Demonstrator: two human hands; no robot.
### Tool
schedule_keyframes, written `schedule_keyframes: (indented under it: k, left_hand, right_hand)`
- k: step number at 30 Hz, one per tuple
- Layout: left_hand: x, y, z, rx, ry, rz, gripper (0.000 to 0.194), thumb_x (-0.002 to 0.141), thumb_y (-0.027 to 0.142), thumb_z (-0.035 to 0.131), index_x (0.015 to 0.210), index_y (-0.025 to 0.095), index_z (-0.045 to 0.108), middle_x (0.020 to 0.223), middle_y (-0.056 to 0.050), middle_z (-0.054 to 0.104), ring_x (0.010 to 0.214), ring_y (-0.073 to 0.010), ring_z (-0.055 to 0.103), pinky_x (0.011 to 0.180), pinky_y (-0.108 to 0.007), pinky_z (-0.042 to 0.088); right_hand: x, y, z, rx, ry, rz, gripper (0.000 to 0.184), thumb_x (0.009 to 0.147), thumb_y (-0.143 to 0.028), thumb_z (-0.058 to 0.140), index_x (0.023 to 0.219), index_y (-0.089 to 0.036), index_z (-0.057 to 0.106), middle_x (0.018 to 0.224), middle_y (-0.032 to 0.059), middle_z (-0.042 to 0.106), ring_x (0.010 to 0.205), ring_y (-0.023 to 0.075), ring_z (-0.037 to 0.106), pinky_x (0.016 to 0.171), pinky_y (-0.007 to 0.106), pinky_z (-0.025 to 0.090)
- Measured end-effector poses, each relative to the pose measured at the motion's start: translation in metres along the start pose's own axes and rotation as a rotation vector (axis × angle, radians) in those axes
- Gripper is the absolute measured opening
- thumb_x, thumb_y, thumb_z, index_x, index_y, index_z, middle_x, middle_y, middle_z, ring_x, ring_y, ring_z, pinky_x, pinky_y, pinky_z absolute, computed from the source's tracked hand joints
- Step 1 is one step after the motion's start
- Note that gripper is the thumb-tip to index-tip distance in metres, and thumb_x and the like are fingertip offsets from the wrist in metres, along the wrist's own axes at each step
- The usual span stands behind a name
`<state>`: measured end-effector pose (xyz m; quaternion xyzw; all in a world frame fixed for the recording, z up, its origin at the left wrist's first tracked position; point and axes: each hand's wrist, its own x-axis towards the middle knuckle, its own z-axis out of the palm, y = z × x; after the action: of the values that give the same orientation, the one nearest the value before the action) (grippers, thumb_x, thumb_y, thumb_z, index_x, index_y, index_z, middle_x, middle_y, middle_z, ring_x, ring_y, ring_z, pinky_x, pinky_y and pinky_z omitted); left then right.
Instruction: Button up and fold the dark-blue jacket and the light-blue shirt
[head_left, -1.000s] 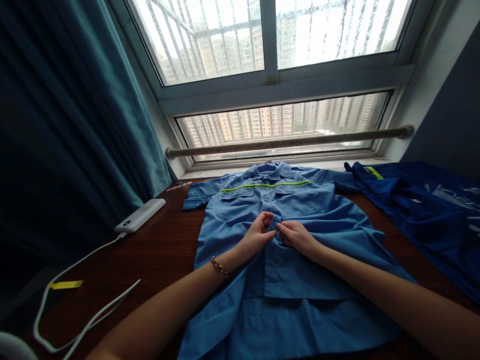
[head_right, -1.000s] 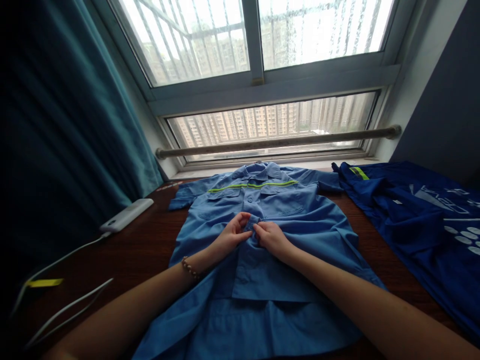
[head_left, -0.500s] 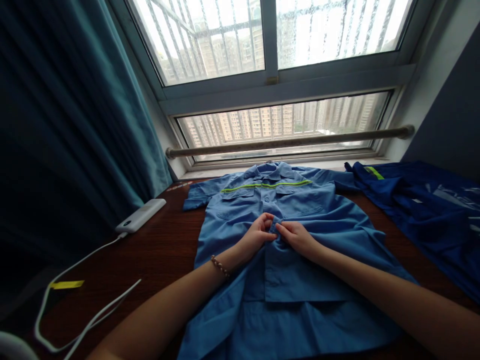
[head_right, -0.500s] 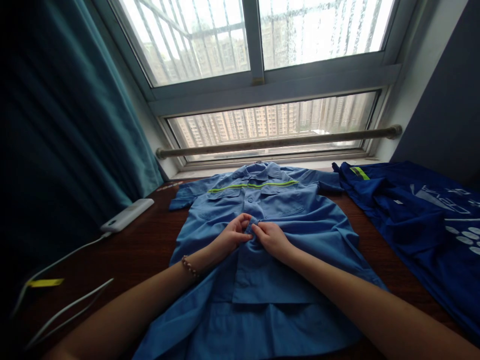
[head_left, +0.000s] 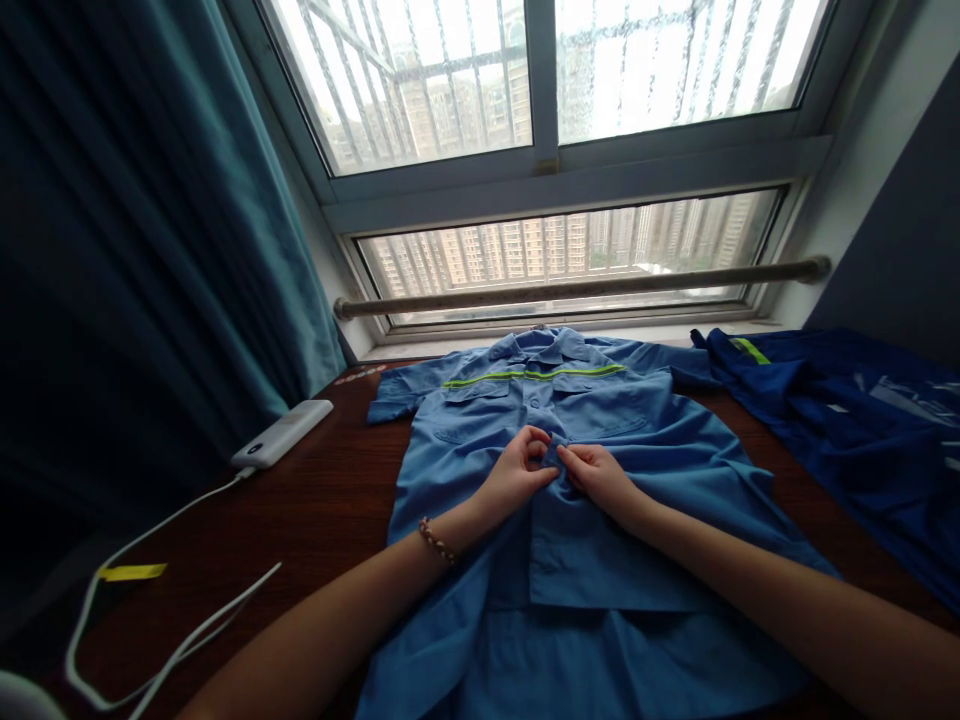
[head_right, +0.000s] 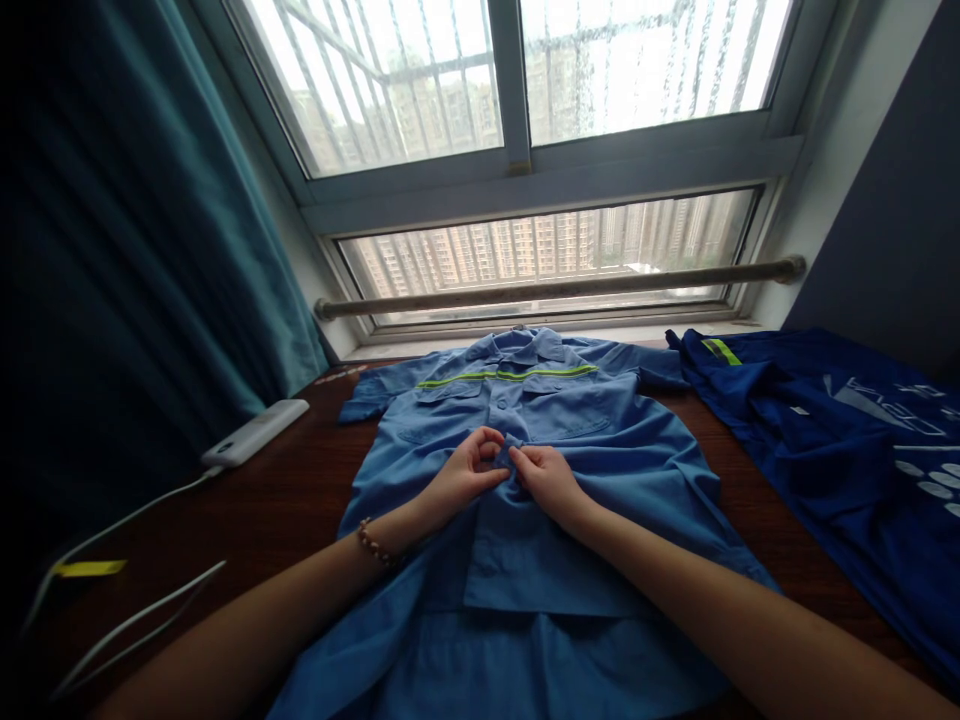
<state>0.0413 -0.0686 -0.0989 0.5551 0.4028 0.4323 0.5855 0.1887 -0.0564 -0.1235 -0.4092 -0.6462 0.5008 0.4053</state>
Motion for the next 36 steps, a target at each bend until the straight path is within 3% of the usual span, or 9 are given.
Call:
schedule_keyframes:
  k: [3, 6, 10, 16, 23, 29, 31, 33, 36]
  left_hand:
    - [-0.004, 0.008, 0.004, 0.152, 0.125, -0.015, 0.034, 0.061, 0.028, 0.070, 0.081, 0.016, 0.045, 0.060, 0.005, 0.051, 0.049, -0.0063, 0.047, 0.046, -0.018, 0.034]
    - [-0.007, 0.013, 0.007, 0.206, 0.096, -0.059, 0.029, 0.063, 0.034, 0.068, 0.066, 0.014, 0.047, 0.052, 0.007, 0.043, 0.043, -0.0048, 0.039, 0.041, -0.018, 0.027]
    - [-0.009, 0.012, 0.008, 0.023, -0.030, -0.184, 0.020, 0.068, 0.029, 0.062, 0.066, 0.011, 0.056, 0.055, 0.003, 0.051, 0.046, -0.0053, 0.043, 0.044, -0.018, 0.030]
    - [-0.011, 0.006, 0.010, -0.230, -0.010, -0.286, 0.011, 0.066, 0.017, 0.059, 0.076, 0.012, 0.059, 0.063, -0.001, 0.060, 0.055, -0.0094, 0.054, 0.053, -0.020, 0.038]
    - [-0.011, 0.005, 0.015, -0.333, 0.050, -0.313, 0.016, 0.061, 0.009, 0.056, 0.076, 0.013, 0.060, 0.061, -0.001, 0.060, 0.053, -0.0088, 0.054, 0.052, -0.018, 0.038]
    - [-0.007, -0.001, 0.009, -0.290, -0.052, -0.185, 0.016, 0.065, 0.016, 0.063, 0.080, 0.012, 0.060, 0.070, -0.002, 0.062, 0.062, -0.0091, 0.056, 0.061, -0.019, 0.041]
    - [-0.007, 0.000, 0.008, -0.244, -0.074, -0.131, 0.020, 0.067, 0.023, 0.066, 0.083, 0.012, 0.060, 0.074, -0.002, 0.062, 0.066, -0.0102, 0.057, 0.063, -0.021, 0.041]
    - [-0.005, 0.001, 0.006, -0.214, -0.053, -0.095, 0.022, 0.069, 0.026, 0.065, 0.085, 0.012, 0.059, 0.074, -0.002, 0.061, 0.066, -0.0107, 0.056, 0.063, -0.021, 0.041]
    - [0.000, -0.003, 0.000, -0.198, 0.019, -0.067, 0.022, 0.071, 0.028, 0.063, 0.085, 0.012, 0.057, 0.069, -0.001, 0.059, 0.058, -0.0090, 0.054, 0.056, -0.020, 0.040]
  right_hand:
    - [-0.003, 0.000, -0.001, -0.182, 0.148, -0.147, 0.043, 0.084, -0.048, 0.040, 0.052, -0.018, 0.036, 0.047, -0.0026, 0.037, 0.044, 0.0097, 0.033, 0.046, 0.023, 0.025]
    - [-0.008, -0.005, -0.002, -0.414, 0.245, -0.274, 0.038, 0.087, -0.040, 0.038, 0.055, -0.018, 0.037, 0.050, -0.0021, 0.040, 0.047, 0.0109, 0.037, 0.051, 0.024, 0.026]
    - [-0.014, -0.009, -0.001, -0.564, 0.215, -0.305, 0.033, 0.089, -0.034, 0.037, 0.060, -0.018, 0.039, 0.053, -0.0012, 0.045, 0.050, 0.0118, 0.042, 0.053, 0.024, 0.028]
    - [-0.016, -0.012, 0.000, -0.607, 0.160, -0.304, 0.031, 0.089, -0.033, 0.038, 0.061, -0.018, 0.040, 0.054, -0.0010, 0.047, 0.049, 0.0119, 0.044, 0.053, 0.024, 0.027]
    - [-0.013, -0.008, 0.001, -0.435, 0.102, -0.240, 0.036, 0.087, -0.039, 0.038, 0.059, -0.017, 0.042, 0.054, -0.0005, 0.046, 0.050, 0.0111, 0.041, 0.052, 0.024, 0.028]
    - [0.003, -0.007, -0.006, 0.172, -0.095, 0.157, 0.046, 0.072, -0.057, 0.050, 0.051, -0.019, 0.035, 0.041, -0.0066, 0.028, 0.036, 0.0063, 0.023, 0.038, 0.022, 0.017]
    - [0.005, -0.011, -0.009, 0.270, -0.115, 0.212, 0.047, 0.069, -0.059, 0.052, 0.051, -0.020, 0.033, 0.041, -0.0078, 0.026, 0.035, 0.0054, 0.020, 0.037, 0.022, 0.014]
    - [0.003, -0.017, -0.011, 0.205, -0.053, 0.145, 0.048, 0.073, -0.058, 0.048, 0.051, -0.019, 0.032, 0.042, -0.0069, 0.027, 0.036, 0.0058, 0.021, 0.038, 0.022, 0.016]
    - [-0.011, -0.033, -0.007, -0.162, 0.050, -0.125, 0.045, 0.081, -0.051, 0.043, 0.052, -0.018, 0.037, 0.046, -0.0043, 0.033, 0.043, 0.0079, 0.030, 0.044, 0.023, 0.023]
